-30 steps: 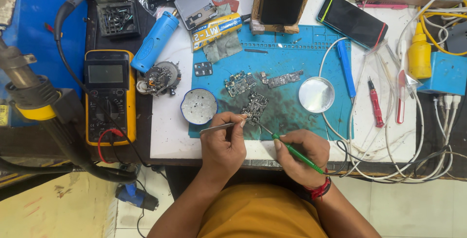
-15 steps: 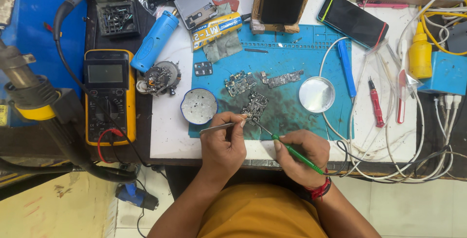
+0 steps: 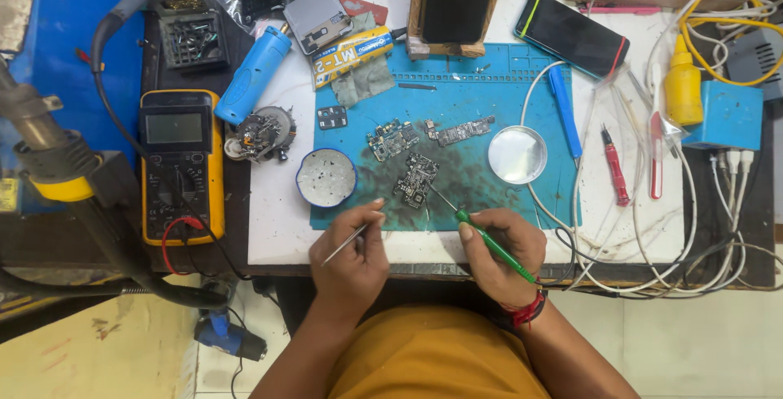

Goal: The person uses a soldering iron and tweezers to work on a small circuit board placed on a blue mat. They repeatedly apply the soldering iron to various points on the board while holding it steady with tweezers.

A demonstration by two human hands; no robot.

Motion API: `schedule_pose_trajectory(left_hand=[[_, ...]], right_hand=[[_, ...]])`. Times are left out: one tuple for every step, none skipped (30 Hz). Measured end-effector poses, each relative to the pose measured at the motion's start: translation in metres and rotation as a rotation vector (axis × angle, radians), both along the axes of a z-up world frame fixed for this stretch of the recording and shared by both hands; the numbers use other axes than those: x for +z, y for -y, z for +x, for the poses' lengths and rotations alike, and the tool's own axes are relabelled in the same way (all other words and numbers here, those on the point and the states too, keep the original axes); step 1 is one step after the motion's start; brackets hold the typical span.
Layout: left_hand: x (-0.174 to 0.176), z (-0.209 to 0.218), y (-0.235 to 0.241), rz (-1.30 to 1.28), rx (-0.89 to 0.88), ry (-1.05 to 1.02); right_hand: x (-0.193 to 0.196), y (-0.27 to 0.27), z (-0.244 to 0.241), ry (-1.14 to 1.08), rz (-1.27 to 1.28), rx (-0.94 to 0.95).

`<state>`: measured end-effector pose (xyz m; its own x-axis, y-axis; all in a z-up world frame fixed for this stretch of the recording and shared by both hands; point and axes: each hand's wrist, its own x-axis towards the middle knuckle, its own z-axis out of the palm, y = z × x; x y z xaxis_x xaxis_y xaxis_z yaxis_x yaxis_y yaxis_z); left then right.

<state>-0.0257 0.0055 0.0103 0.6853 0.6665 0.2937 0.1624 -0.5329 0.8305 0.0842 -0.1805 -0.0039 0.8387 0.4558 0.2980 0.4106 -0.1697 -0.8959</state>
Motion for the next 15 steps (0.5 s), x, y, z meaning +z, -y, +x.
schedule_pose_trajectory(left_hand=[[0.004, -0.003, -0.003, 0.062, -0.016, -0.004], [0.01, -0.009, -0.006, 0.125, -0.029, -0.008], [0.015, -0.013, -0.008, 0.188, -0.041, -0.012], [0.02, -0.017, -0.009, 0.189, -0.038, -0.047], [0.024, -0.021, -0.01, 0.19, -0.034, -0.082], [0.028, -0.024, -0.013, 0.196, -0.024, -0.117], [0.03, -0.025, -0.015, 0.177, -0.017, -0.101], [0.032, -0.025, -0.017, 0.153, -0.016, -0.084], [0.032, -0.025, -0.017, 0.129, -0.016, -0.066], [0.031, -0.025, -0.017, 0.088, -0.018, -0.085], [0.03, -0.025, -0.015, 0.047, -0.021, -0.105], [0.028, -0.023, -0.015, 0.008, -0.025, -0.122], [0.025, -0.02, -0.013, -0.178, -0.047, -0.056], [0.022, -0.016, -0.011, -0.365, -0.063, 0.007], [0.02, -0.014, -0.009, -0.552, -0.078, 0.07]], right_hand=[[0.0, 0.0, 0.0, 0.003, -0.002, -0.01], [0.001, 0.0, 0.0, 0.007, -0.003, -0.015], [0.003, -0.001, -0.001, 0.011, -0.004, -0.02], [0.007, -0.001, -0.001, 0.025, -0.024, -0.038], [0.012, 0.0, -0.003, 0.039, -0.044, -0.056], [0.017, -0.001, -0.003, 0.054, -0.058, -0.068], [0.022, -0.003, -0.003, 0.128, -0.094, -0.073], [0.028, -0.002, -0.003, 0.202, -0.135, -0.084], [0.034, -0.001, -0.003, 0.276, -0.176, -0.096], [0.04, 0.003, -0.004, 0.271, -0.24, -0.071], [0.045, 0.006, -0.004, 0.266, -0.303, -0.046], [0.049, 0.007, -0.003, 0.264, -0.365, -0.024], [0.053, 0.007, -0.003, 0.237, -0.338, -0.034], [0.055, 0.005, -0.003, 0.208, -0.31, -0.036], [0.058, 0.004, -0.004, 0.179, -0.282, -0.038]])
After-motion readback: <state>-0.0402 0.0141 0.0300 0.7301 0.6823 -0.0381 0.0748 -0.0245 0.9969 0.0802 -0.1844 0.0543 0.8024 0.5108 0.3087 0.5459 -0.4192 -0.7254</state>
